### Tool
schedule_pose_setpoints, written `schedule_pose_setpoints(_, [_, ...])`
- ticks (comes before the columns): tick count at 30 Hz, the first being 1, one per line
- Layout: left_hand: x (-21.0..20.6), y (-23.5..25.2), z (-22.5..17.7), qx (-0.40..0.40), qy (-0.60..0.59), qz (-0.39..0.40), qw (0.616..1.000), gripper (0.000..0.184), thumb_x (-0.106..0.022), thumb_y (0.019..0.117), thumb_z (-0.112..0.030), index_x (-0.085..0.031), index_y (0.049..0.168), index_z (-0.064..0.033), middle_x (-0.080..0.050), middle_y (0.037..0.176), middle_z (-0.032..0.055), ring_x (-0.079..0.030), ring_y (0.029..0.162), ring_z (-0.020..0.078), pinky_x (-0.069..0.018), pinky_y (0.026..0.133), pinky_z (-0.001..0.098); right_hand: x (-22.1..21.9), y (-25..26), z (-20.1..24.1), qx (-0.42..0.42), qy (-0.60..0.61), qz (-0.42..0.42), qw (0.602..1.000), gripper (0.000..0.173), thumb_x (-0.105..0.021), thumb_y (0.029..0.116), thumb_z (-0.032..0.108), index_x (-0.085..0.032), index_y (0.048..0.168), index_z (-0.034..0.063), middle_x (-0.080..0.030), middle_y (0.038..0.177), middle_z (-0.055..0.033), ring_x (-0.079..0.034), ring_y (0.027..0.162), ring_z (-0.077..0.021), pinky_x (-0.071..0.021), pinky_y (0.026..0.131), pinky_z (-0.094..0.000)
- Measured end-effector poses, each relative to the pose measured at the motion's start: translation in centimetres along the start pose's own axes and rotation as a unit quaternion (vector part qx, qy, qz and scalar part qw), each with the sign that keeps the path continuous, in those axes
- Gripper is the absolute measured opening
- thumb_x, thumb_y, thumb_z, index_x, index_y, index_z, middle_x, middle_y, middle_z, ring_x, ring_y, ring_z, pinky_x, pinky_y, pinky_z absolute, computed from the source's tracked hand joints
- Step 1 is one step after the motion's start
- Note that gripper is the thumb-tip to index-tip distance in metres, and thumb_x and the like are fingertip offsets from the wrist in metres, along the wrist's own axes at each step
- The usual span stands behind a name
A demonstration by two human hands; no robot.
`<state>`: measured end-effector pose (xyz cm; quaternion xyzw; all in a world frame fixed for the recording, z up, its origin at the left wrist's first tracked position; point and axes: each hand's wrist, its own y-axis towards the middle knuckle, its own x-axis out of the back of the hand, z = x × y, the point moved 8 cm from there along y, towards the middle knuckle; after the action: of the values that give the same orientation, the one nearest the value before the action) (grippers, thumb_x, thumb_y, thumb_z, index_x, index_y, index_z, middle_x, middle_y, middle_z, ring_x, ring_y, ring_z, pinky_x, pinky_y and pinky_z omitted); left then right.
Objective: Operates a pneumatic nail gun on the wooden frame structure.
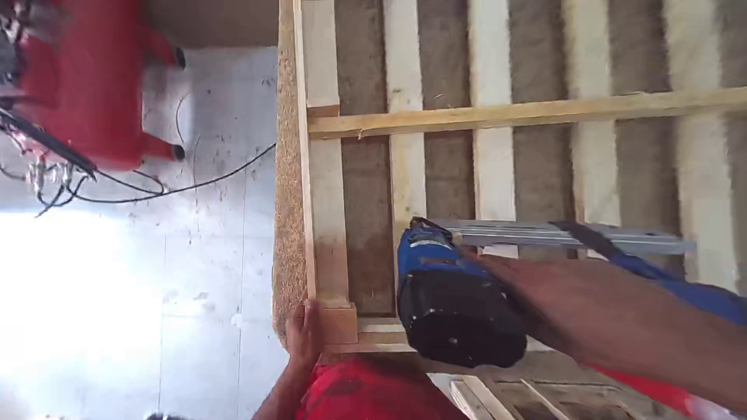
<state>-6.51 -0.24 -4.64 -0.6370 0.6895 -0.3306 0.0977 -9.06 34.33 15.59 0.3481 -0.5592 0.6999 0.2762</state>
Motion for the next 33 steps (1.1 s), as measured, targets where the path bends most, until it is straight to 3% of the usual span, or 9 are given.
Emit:
schedule_pose_setpoints(3, [0.5, 0.7, -0.4, -0.047, -0.027, 0.105, 0.993, 0.046, -0.052, 0.1059, -0.027, -0.057, 0.143, -0.0016, -0.074, 0.118, 0.0111, -0.073, 0.103, 0.0160, -0.0604, 0.094, 0.0400, 0.6, -4.0, 4.6, -0.015, -0.062, -0.023, 0.998, 0.071, -0.076, 0.0818, 0.029, -0.053, 0.149, 0.0218, -0.070, 0.126, -0.0045, -0.071, 0.070, -0.0286, -0.0558, 0.053, -0.0505])
schedule_pose_setpoints(5, [2.4, 0.9, -1.8, -0.114, -0.013, 0.172, 0.978, 0.049, -0.058, 0.1016, -0.027, -0.057, 0.144, -0.0014, -0.064, 0.140, 0.0135, -0.065, 0.124, 0.0191, -0.0530, 0.108, 0.0416, 0.9, -5.4, 9.6, -0.023, -0.063, -0.005, 0.998, 0.067, -0.074, 0.0846, 0.031, -0.054, 0.149, 0.0262, -0.071, 0.123, -0.0028, -0.072, 0.075, -0.0280, -0.0572, 0.057, -0.0494])
schedule_pose_setpoints(9, [8.4, -1.2, -3.7, -0.113, 0.001, 0.369, 0.923, 0.039, -0.055, 0.1034, -0.036, -0.072, 0.116, -0.0026, -0.076, 0.108, 0.0077, -0.074, 0.095, 0.0169, -0.0628, 0.085, 0.0392, 1.4, -4.0, 21.2, 0.026, 0.018, 0.072, 0.997, 0.053, -0.072, 0.0884, 0.027, -0.057, 0.140, 0.0265, -0.073, 0.105, -0.0060, -0.070, 0.079, -0.0312, -0.0550, 0.062, -0.0531])
schedule_pose_setpoints(12, [12.8, -4.6, -3.8, 0.071, -0.095, 0.543, 0.831, 0.079, -0.038, 0.0935, -0.081, -0.073, 0.112, -0.0124, -0.077, 0.100, 0.0045, -0.073, 0.093, 0.0150, -0.0615, 0.086, 0.0390, 2.3, 0.1, 28.4, 0.111, 0.043, 0.041, 0.992, 0.038, -0.073, 0.0890, 0.023, -0.065, 0.126, 0.0222, -0.071, 0.092, -0.0077, -0.069, 0.077, -0.0329, -0.0536, 0.062, -0.0571])
schedule_pose_setpoints(15, [16.4, -5.2, -6.0, 0.144, -0.263, 0.562, 0.771, 0.076, -0.045, 0.0864, -0.084, -0.074, 0.124, -0.0239, -0.076, 0.118, 0.0026, -0.071, 0.111, 0.0147, -0.0578, 0.099, 0.0397, 3.7, 4.7, 32.9, 0.148, 0.025, -0.010, 0.989, 0.026, -0.073, 0.0898, 0.023, -0.067, 0.114, 0.0183, -0.068, 0.084, -0.0074, -0.067, 0.072, -0.0324, -0.0517, 0.059, -0.0569])
schedule_pose_setpoints(18, [19.0, -2.3, -7.6, 0.119, -0.392, 0.468, 0.783, 0.068, -0.051, 0.0915, -0.075, -0.072, 0.126, -0.0196, -0.076, 0.117, 0.0071, -0.072, 0.109, 0.0180, -0.0595, 0.096, 0.0405, 5.5, 9.3, 35.3, 0.137, -0.024, -0.015, 0.990, 0.025, -0.056, 0.1005, 0.017, -0.061, 0.124, 0.0130, -0.069, 0.097, -0.0121, -0.067, 0.075, -0.0345, -0.0534, 0.060, -0.0533])
schedule_pose_setpoints(25, [23.5, 6.3, -11.7, 0.038, -0.397, 0.362, 0.843, 0.042, -0.060, 0.0977, -0.049, -0.072, 0.117, -0.0135, -0.077, 0.106, 0.0095, -0.075, 0.099, 0.0167, -0.0634, 0.086, 0.0362, 6.8, 17.2, 36.5, 0.111, -0.004, -0.130, 0.985, 0.035, -0.052, 0.0999, 0.009, -0.058, 0.135, 0.0070, -0.068, 0.101, -0.0160, -0.066, 0.068, -0.0332, -0.0545, 0.055, -0.0483])
schedule_pose_setpoints(29, [23.1, 10.9, -12.8, -0.004, -0.366, 0.414, 0.833, 0.030, -0.068, 0.0942, -0.040, -0.077, 0.112, -0.0178, -0.079, 0.104, 0.0042, -0.076, 0.096, 0.0127, -0.0629, 0.086, 0.0329, 6.6, 18.4, 33.8, 0.122, 0.088, -0.271, 0.951, 0.032, -0.062, 0.1002, 0.024, -0.065, 0.130, 0.0131, -0.068, 0.125, -0.0096, -0.069, 0.096, -0.0305, -0.0584, 0.077, -0.0493])
schedule_pose_setpoints(33, [22.8, 15.8, -14.3, -0.010, -0.343, 0.456, 0.821, 0.027, -0.066, 0.0953, -0.039, -0.078, 0.111, -0.0201, -0.079, 0.105, 0.0020, -0.075, 0.098, 0.0100, -0.0620, 0.088, 0.0306, 6.1, 12.4, 17.1, -0.295, 0.322, -0.472, 0.766, 0.073, -0.068, 0.0944, 0.049, -0.053, 0.146, -0.0008, -0.061, 0.141, -0.0211, -0.058, 0.131, -0.0360, -0.0446, 0.112, -0.0574])
